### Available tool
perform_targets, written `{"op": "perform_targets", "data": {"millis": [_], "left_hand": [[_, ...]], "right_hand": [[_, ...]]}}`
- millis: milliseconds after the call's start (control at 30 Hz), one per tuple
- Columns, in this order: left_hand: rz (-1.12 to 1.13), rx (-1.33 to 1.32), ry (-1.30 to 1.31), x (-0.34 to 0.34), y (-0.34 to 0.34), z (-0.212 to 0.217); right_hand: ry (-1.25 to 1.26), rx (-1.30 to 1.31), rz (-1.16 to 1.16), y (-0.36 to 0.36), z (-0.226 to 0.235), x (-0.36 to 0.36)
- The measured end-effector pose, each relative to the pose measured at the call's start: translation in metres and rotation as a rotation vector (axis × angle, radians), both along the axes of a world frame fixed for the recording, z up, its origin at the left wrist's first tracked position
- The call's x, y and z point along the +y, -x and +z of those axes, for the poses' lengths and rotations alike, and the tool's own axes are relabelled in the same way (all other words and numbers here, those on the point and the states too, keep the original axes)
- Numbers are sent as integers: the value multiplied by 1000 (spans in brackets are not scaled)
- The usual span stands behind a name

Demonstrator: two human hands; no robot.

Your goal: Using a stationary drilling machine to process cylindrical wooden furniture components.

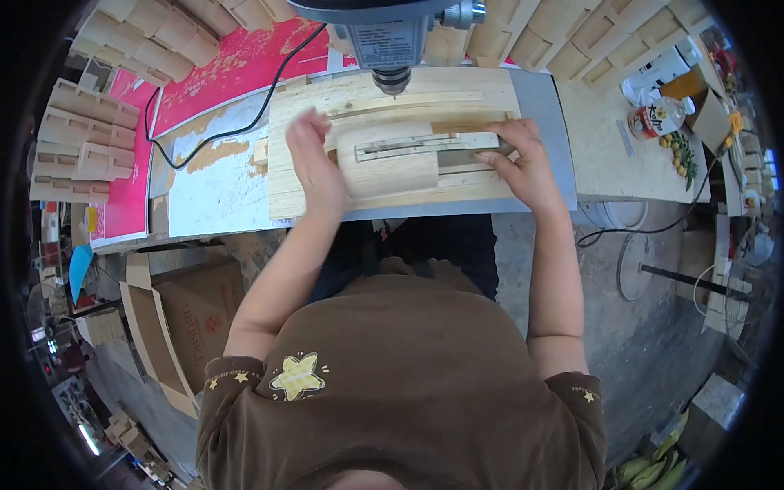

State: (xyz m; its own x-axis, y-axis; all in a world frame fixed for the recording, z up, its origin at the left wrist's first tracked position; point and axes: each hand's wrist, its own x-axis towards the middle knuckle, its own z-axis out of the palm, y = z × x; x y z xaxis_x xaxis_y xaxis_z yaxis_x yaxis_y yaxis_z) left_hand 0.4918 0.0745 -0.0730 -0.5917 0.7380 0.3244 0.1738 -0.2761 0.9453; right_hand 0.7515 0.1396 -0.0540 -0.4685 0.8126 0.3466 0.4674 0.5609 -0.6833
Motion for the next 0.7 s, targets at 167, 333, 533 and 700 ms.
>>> {"op": "perform_targets", "data": {"millis": [167,333,533,700], "left_hand": [[-239,333,-40,-50,-15,-19],[-207,409,-77,-21,3,-29],[-235,463,185,-15,41,-33],[-228,750,187,-6,53,-30]], "right_hand": [[-59,-46,-130,-7,-1,5],[-95,-127,-190,9,4,27],[131,122,-53,37,-2,32],[125,87,-37,39,15,25]]}}
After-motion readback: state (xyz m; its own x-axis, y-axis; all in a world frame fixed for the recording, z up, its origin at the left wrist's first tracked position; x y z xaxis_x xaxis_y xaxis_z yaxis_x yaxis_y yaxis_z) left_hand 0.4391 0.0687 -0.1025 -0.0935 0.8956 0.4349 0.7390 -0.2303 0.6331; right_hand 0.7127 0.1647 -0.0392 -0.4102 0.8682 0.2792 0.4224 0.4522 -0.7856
